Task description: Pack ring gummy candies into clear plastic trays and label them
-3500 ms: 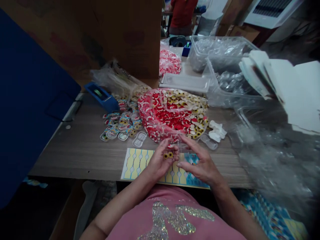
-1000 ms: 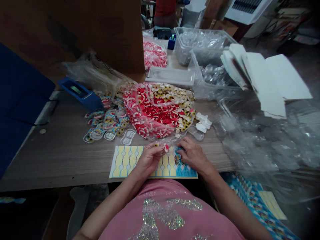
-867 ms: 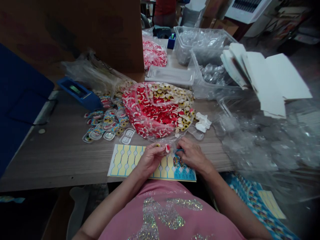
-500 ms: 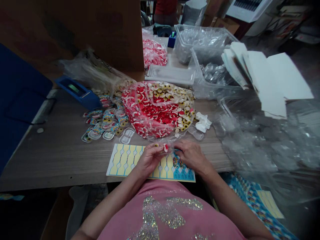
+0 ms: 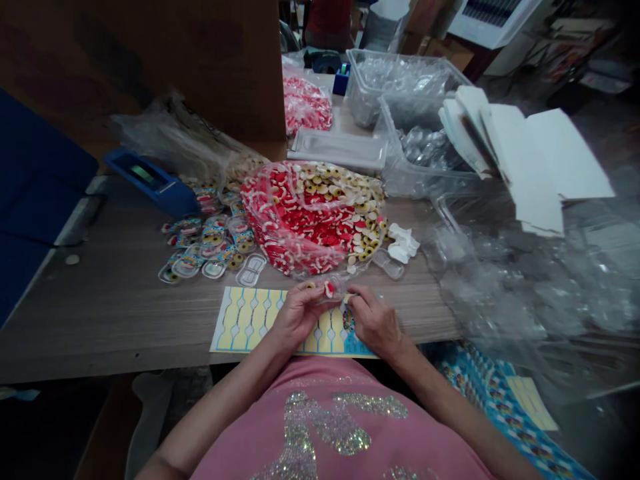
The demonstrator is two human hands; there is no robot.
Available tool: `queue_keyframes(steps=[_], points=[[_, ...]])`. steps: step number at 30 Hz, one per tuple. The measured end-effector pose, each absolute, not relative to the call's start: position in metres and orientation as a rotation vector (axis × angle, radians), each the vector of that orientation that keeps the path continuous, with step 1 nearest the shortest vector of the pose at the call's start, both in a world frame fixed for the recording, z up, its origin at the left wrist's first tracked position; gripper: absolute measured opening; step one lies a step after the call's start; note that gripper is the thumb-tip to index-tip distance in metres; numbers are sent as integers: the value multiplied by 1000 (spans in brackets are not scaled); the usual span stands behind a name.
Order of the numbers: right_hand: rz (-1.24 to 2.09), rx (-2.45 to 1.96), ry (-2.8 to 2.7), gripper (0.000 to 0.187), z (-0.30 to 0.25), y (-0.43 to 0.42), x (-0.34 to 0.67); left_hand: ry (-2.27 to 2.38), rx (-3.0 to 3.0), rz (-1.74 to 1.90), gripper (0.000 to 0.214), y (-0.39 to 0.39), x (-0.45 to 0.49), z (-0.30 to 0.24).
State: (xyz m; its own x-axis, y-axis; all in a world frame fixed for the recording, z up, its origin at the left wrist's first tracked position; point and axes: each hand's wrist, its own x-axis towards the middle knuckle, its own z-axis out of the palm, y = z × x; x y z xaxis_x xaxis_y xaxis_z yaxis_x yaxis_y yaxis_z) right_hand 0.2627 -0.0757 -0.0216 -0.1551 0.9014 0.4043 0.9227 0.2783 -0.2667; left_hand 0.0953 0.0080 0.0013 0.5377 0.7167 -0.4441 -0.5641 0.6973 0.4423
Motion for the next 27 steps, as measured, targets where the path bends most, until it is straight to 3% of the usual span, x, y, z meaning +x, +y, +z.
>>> queue_keyframes(steps=[12, 19, 23, 27], points=[[227, -1469, -1685, 17, -24, -93, 261, 496, 340, 606, 13, -1, 99, -6], [612, -1488, -1524, 34, -15, -110, 278, 507, 348, 588, 12, 0, 100, -7], [573, -1561, -1630, 22, -14, -113, 282, 509, 369, 584, 11, -1, 100, -5], [464, -1617, -1674, 23, -22, -105, 274, 533, 375, 579, 13, -1, 100, -4]])
